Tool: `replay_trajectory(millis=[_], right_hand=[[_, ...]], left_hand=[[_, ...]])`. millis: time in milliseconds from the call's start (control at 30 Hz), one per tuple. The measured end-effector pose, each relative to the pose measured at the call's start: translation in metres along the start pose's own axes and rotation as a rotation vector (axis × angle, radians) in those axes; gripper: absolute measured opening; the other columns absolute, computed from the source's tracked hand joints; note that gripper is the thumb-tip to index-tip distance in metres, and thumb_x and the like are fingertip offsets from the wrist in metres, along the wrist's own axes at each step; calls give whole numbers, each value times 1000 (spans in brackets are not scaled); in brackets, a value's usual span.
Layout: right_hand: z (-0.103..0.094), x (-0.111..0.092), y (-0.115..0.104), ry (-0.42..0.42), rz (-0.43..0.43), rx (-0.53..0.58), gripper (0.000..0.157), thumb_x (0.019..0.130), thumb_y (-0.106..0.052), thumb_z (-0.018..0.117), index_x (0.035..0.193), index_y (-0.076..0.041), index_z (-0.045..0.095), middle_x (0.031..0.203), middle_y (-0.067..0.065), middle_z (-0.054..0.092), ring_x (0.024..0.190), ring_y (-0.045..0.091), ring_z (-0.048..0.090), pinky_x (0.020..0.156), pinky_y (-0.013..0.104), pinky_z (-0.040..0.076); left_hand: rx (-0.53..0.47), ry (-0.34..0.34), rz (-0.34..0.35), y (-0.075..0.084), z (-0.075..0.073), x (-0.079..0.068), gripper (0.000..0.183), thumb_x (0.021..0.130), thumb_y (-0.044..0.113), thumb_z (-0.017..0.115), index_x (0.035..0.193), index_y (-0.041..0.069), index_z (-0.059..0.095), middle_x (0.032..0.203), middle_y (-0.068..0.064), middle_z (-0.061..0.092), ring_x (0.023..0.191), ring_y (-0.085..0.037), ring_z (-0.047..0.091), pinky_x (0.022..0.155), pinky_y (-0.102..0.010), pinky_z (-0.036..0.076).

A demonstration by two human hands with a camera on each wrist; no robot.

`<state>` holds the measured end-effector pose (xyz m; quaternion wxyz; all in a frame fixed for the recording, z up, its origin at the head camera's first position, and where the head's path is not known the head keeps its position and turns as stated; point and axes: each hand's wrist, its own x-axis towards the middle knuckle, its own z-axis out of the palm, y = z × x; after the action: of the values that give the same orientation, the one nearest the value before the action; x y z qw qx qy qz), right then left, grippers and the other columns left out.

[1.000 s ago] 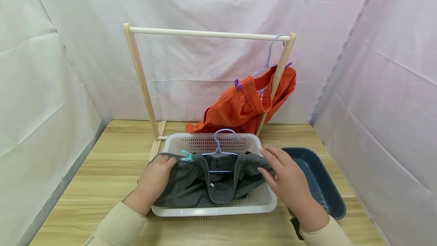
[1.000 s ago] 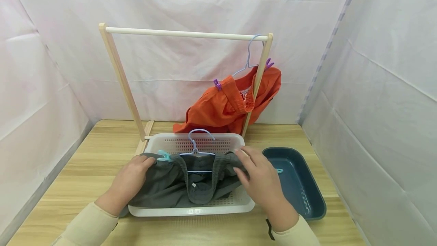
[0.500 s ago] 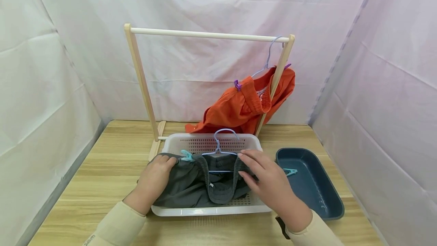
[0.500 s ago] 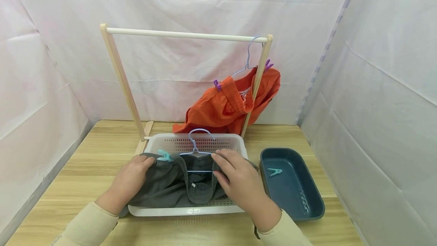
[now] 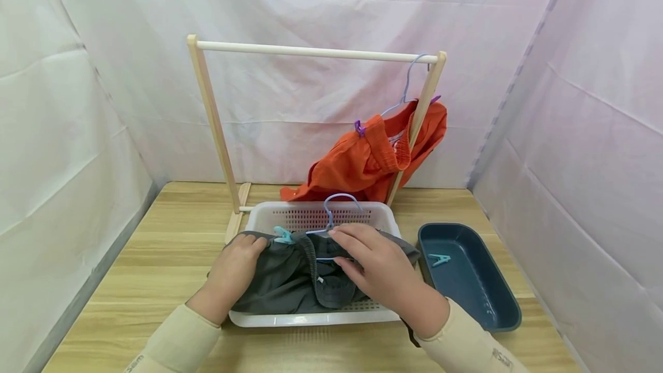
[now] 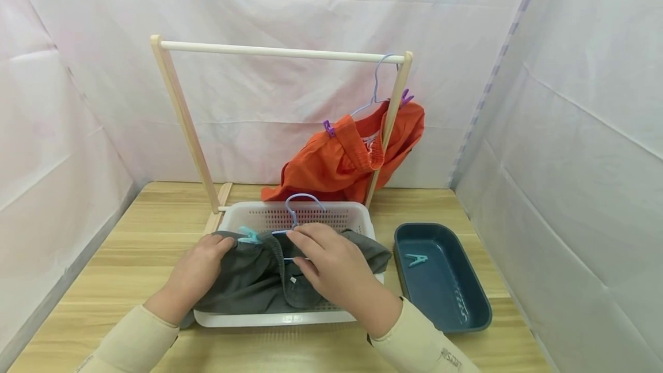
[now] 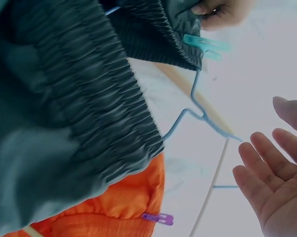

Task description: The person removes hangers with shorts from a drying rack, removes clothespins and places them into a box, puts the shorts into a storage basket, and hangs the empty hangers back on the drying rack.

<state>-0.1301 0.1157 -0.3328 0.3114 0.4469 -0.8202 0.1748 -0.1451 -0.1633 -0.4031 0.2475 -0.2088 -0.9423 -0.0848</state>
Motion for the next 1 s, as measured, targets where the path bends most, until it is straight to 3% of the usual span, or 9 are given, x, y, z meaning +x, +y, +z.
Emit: replay_trajectory(millis=[533,833,1000], right_hand=[[19,32,-12,-97,12,23,42,82,-19,78,120,-9,65,116,5,63,111,17,59,88,29,53],[35,50,-18,-256,138,53,43,86,-21,73,127,-13,61,125,4,60,117,18,55,91,31,52],[42,57,-21,-311,168,53,44,88,-24,71,130,-14,59,128,4,59,119,19,54,93,33,51]], left_hand=[[-1,-8,3,-1,-1,0,19,78,-12,66,87,3,62,79,-10,61,76,-25,59,66,-38,55],[-2,-8,15,-1,-2,1,17,78,-10,66,86,4,62,78,-8,60,76,-25,59,64,-38,54],[3,-6,20,-1,-2,1,16,79,-9,67,87,4,62,79,-8,60,76,-25,59,65,-37,54]])
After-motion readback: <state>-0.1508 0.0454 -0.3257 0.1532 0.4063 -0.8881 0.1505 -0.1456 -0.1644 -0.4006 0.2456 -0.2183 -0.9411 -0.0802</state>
